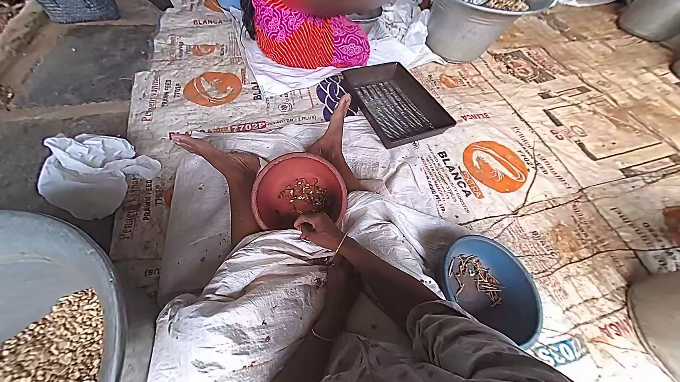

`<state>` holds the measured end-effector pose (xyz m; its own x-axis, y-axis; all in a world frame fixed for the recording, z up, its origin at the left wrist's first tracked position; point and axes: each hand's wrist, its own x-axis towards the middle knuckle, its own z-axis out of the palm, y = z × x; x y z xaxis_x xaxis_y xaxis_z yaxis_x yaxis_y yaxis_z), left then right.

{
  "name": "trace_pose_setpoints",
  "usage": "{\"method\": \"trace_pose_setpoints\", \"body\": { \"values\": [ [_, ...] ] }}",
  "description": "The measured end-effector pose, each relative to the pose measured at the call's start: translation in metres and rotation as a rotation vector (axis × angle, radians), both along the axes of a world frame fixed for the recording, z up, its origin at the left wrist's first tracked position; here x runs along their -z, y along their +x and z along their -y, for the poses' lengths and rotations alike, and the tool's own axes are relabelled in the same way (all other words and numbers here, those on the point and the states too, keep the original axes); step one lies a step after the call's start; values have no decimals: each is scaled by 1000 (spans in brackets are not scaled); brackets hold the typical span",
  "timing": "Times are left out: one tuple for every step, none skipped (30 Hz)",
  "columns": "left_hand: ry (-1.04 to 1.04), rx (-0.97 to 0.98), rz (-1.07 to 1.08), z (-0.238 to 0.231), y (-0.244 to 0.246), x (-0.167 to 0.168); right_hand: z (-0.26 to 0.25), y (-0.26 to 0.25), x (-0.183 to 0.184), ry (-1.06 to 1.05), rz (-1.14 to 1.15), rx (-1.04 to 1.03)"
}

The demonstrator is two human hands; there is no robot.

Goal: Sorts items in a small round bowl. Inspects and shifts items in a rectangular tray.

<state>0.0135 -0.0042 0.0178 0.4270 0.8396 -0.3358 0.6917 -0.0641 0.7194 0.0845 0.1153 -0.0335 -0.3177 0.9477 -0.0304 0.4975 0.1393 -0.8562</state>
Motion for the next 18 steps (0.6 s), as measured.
{"method": "trace_pose_setpoints", "body": {
  "values": [
    [2, -3, 1, 0, 0, 0, 0, 0, 0, 6, 1, 0],
    [4, -4, 0, 0, 0, 1, 0, 0, 0, 9, 4, -1],
    [8, -3, -1, 0, 0, 1, 0, 0, -1, 8, 7, -4],
    [9, -1, -6, 0, 1, 1, 1, 0, -1, 9, 12, -7],
    [6, 2, -11, -1, 1, 1, 1, 0, -2, 11, 18, -10],
    [2, 5, -15, -1, 1, 1, 1, 0, -2, 11, 23, -13],
    [1, 7, -17, -1, 1, 2, 0, 0, -2, 12, 25, -14],
    [0, 8, -16, -1, 1, 2, 0, 0, -2, 16, 26, -16],
    [0, 8, -17, -1, 1, 2, 0, 0, -1, 24, 24, -17],
    [1, 7, -17, -1, 1, 2, 0, 0, 0, 29, 23, -17],
    [2, 6, -15, -1, 1, 2, 0, 0, 0, 29, 22, -17],
    [-1, 7, -14, -1, 1, 1, 0, 0, 0, 26, 25, -17],
    [0, 5, -12, -1, 1, 1, 0, 0, 0, 25, 25, -16],
    [2, 2, -11, -1, 1, 1, 0, -1, 0, 26, 26, -16],
    [7, -1, -10, 0, 1, 1, 0, -1, 0, 28, 27, -16],
    [11, 0, -11, 0, 1, 1, 0, -1, 0, 28, 28, -16],
    [13, 2, -13, 0, 0, 1, 0, -1, 0, 26, 30, -16],
    [15, 3, -14, 0, 0, 1, 0, -1, 0, 26, 29, -14]
  ]
}}
